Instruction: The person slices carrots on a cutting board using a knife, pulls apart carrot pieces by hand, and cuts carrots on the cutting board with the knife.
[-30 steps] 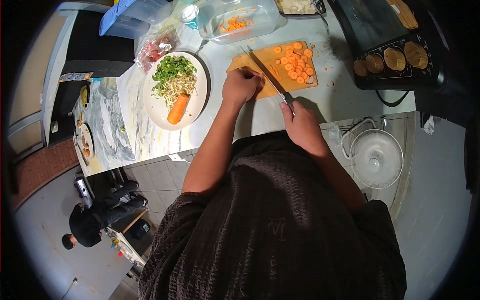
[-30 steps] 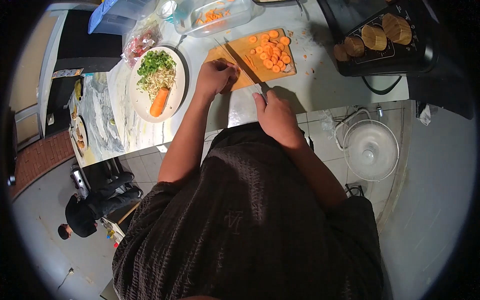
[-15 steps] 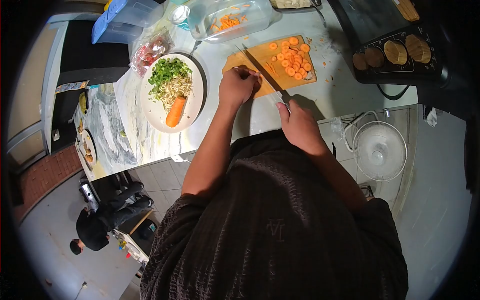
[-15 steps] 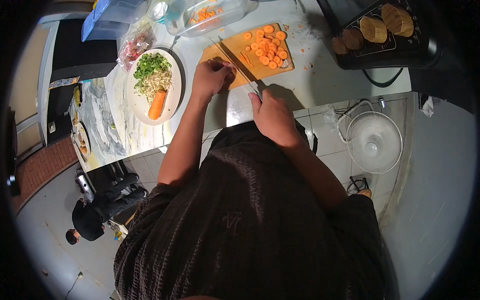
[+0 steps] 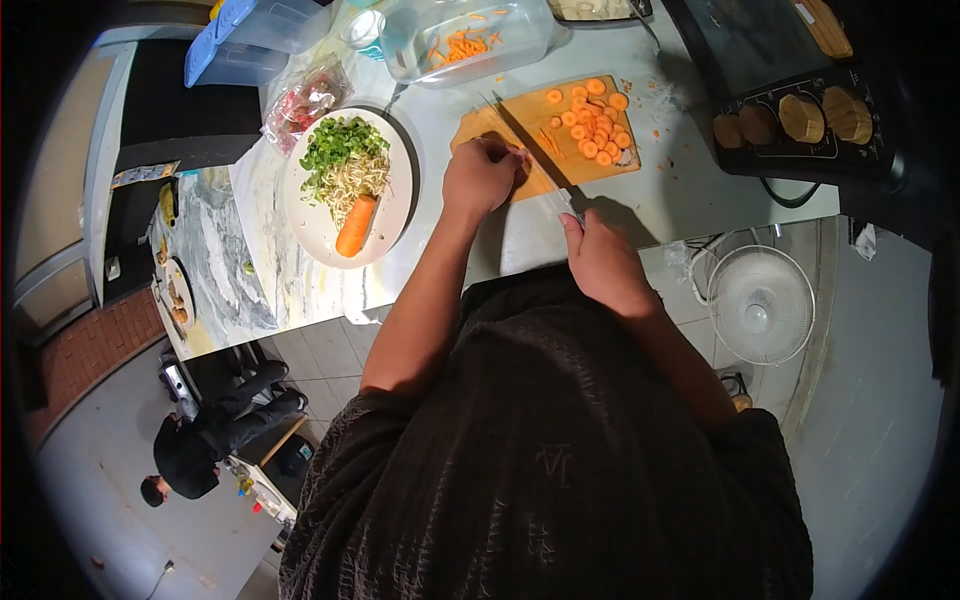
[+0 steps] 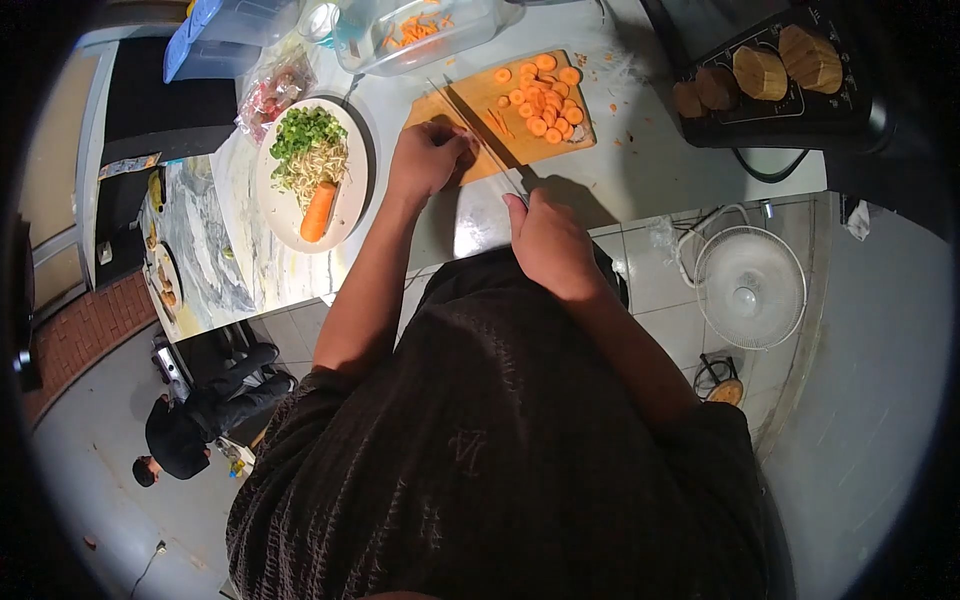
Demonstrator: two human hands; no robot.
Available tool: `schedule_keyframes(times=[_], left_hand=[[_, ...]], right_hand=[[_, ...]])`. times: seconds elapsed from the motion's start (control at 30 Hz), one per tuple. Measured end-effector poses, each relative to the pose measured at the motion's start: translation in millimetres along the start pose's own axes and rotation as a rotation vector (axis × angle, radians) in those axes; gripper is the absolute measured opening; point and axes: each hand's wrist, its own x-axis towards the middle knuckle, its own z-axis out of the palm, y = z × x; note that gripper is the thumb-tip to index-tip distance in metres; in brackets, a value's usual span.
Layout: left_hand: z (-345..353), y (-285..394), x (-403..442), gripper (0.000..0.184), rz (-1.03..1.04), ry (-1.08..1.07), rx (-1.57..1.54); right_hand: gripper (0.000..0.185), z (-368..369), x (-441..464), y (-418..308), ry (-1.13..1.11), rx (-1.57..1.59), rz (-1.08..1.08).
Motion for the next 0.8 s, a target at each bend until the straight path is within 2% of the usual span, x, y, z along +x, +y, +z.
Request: schedule_keyframes(times=[0.03, 0.1, 0.6, 0.8], left_hand=[[-0.5, 0.9, -0.4, 0.017, 0.001, -0.001, -0.001], [-1.6, 1.9, -0.6, 0.029, -0.071, -0.018, 0.078], [-5.2, 12.9, -4.6, 0.029, -0.047, 0.009, 0.219], [-2.6, 1.2, 5.9, 0.030, -0.018, 0.022, 0.173]], right_hand=[[0.045, -0.2, 0.2, -0.9, 0.001, -0.001, 0.001], [0.044, 0.1, 0.3, -3.2, -0.012, -0.024, 0.037], [0.042, 5.0, 4.0, -7.5, 0.026, 0.005, 0.051], [0.042, 13.9, 12.8, -2.5, 0.020, 0.024, 0.067]])
